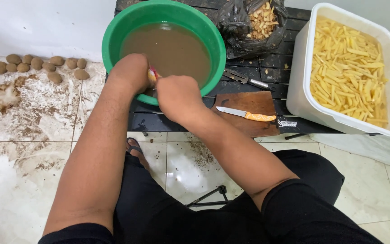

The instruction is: Peeling potatoes with a knife and scrubbing them clean in a basin of water.

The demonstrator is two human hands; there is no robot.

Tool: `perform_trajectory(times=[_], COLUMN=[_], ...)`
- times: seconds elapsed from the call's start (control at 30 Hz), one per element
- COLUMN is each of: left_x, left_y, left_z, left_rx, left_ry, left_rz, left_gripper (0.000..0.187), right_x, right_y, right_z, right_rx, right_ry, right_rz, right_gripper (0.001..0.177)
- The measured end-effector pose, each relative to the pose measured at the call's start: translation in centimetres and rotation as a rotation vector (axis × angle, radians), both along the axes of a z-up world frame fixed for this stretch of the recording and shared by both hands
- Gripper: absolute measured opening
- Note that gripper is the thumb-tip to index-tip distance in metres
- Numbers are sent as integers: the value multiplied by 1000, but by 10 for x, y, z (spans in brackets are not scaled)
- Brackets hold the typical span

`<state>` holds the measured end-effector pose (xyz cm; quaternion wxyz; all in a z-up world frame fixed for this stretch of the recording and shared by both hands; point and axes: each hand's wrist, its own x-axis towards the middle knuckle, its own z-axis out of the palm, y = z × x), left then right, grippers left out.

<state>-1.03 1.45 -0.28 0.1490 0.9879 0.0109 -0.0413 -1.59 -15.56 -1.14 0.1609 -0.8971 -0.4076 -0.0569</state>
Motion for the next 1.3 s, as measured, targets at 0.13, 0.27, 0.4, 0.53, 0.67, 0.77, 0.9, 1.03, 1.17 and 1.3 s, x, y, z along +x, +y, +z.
perform_trajectory(times=[0.13,0.27,0.4,0.53,0.67,0.77,0.9,1.03,1.17,1.3], left_x=[5,0,5,11,9,-3,-1,-14,-5,-2], left_y=[0,-3,1,4,0,-12,-16,-20,-17,-14], left_z=[-5,6,-5,-14,-6,9,16,29,15,4], left_rx=[56,42,9,36,28,-6,-35,-78,-63,-66], left_ry=[22,46,27,15,-5,7,34,87,48,13], left_rz=[24,29,28,21,46,99,130,146,64,56], left_gripper=[28,36,40,41,44,48,52,56,44,43], right_x=[4,-13,-14,-1,-15,-21,-23,-16,-12,-8], right_y=[7,-8,-6,0,-18,-30,-34,-47,-46,-37], right_z=[5,32,41,43,64,72,74,67,44,35], right_rx=[61,-21,-90,-67,-56,-125,-93,-60,-102,-111], right_ry=[47,86,149,220,185,211,227,240,192,192], right_rz=[1,4,-2,-49,-41,-87,-154,-208,-190,-172], right_gripper=[34,30,26,26,26,25,31,36,36,39])
